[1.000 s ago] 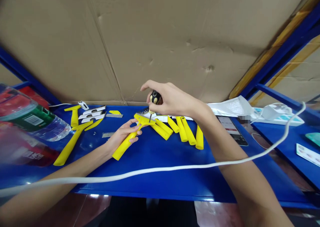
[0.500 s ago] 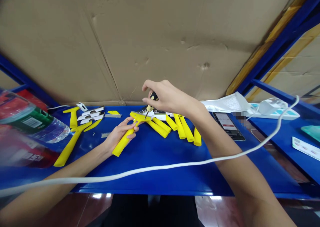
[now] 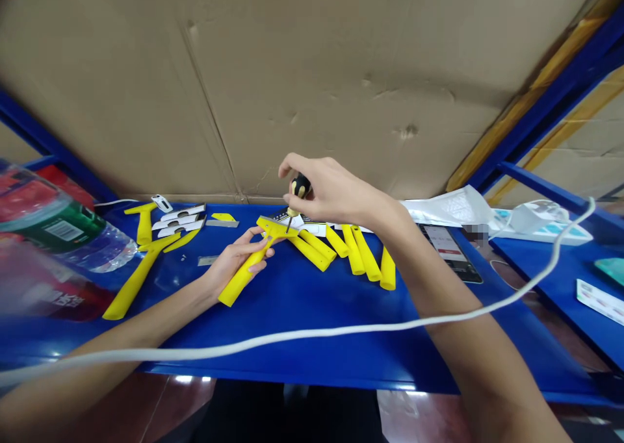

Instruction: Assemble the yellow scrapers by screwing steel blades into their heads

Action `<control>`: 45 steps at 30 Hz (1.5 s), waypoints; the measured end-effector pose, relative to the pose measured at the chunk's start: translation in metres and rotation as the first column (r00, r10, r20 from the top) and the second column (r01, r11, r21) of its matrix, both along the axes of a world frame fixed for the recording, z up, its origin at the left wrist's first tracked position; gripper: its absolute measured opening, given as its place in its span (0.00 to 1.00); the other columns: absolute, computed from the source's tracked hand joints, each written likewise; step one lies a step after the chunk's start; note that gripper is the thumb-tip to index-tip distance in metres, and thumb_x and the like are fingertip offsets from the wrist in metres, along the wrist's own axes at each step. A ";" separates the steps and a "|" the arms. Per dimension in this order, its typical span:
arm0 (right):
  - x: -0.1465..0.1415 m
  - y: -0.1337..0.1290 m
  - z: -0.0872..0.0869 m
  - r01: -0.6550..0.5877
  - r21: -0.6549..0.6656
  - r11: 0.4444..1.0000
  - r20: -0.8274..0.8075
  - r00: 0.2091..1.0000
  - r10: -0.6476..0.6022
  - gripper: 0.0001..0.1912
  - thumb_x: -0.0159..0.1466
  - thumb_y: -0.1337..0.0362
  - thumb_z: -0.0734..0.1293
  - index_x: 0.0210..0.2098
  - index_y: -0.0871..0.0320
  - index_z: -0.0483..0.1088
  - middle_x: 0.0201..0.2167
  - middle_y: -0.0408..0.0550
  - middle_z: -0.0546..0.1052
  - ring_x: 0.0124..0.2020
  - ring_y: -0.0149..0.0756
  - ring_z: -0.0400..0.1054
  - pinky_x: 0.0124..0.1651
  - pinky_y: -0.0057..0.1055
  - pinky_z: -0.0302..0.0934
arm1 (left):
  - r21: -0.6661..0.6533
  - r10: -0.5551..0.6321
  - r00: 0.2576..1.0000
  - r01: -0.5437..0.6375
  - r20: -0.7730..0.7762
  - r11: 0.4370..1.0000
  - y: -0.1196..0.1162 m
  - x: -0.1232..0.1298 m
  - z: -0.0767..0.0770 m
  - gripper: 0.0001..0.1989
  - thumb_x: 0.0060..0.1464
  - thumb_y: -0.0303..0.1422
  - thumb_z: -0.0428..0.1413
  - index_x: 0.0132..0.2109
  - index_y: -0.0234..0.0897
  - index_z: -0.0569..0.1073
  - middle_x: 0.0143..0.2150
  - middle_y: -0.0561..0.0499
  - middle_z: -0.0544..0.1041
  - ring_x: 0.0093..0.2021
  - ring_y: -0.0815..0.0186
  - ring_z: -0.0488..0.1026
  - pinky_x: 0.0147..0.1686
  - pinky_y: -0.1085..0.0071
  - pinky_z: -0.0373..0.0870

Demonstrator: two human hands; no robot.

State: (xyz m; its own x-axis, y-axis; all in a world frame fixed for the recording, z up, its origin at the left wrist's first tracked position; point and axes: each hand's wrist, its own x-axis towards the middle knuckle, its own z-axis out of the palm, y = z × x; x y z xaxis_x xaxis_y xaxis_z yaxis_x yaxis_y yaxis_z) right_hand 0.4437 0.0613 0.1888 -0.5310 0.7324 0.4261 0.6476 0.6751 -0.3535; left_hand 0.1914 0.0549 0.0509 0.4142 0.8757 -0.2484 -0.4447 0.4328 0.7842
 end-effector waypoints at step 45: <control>0.004 -0.002 0.004 0.075 -0.013 0.997 0.020 0.997 -0.075 0.18 0.72 0.52 0.73 0.57 0.51 0.73 0.43 0.49 0.86 0.40 0.49 0.80 0.41 0.43 0.69 | 0.057 -0.024 0.998 0.021 0.050 0.998 -0.003 -0.002 -0.002 0.26 0.53 0.25 0.75 0.50 0.41 0.69 0.47 0.49 0.77 0.34 0.71 0.77 0.20 0.81 0.61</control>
